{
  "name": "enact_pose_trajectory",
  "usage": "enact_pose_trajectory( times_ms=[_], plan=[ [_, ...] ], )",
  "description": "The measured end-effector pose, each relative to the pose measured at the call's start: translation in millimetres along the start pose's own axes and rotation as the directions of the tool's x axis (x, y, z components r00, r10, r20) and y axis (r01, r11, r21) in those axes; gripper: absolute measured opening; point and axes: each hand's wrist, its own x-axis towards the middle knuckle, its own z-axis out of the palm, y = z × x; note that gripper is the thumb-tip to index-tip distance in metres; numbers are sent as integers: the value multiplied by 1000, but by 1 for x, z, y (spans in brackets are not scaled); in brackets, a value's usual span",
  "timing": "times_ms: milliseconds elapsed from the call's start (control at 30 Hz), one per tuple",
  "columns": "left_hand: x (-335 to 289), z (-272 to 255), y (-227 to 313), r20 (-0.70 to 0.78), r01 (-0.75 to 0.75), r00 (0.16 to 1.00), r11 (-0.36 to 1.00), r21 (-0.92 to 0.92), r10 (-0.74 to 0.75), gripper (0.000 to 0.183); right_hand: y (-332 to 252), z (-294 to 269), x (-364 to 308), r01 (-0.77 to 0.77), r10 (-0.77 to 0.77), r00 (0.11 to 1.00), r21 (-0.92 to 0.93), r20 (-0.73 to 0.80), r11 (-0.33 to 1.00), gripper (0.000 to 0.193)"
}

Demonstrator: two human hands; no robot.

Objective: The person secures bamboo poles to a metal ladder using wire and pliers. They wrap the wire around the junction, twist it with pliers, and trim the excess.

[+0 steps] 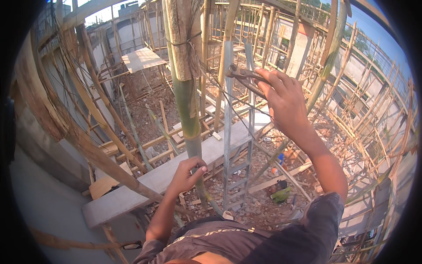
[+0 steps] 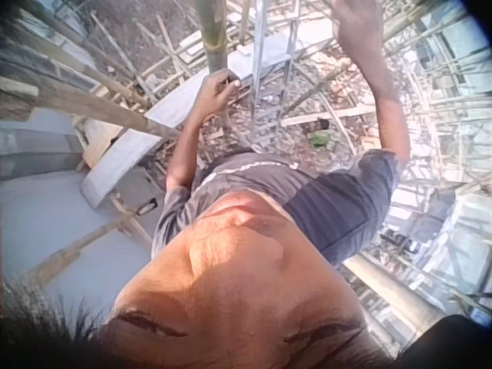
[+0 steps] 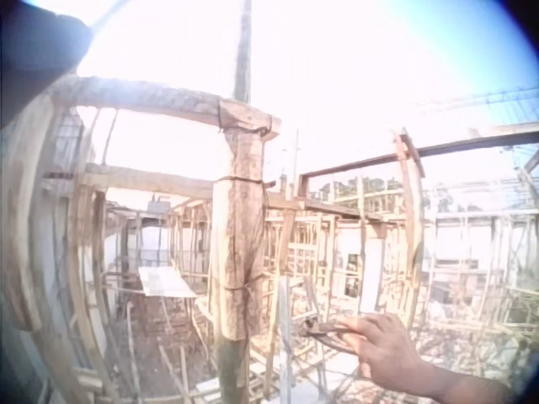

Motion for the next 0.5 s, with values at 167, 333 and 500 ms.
enact_pose_trajectory(
  times_ms=[167,333,500],
  plan=[
    [18,4,2,-46,-59,997,998,-27,58,19,5,-12,40,-372,168,880,423,444,826,56],
    [47,10,10,-117,-182,978,978,-99,171,20,26,-30,69,-659,9,701,643,713,389,67],
    [90,18,8,-415,-264,894,946,-187,167,26,18,-21,86,-724,-37,660,648,750,236,69]
  ],
)
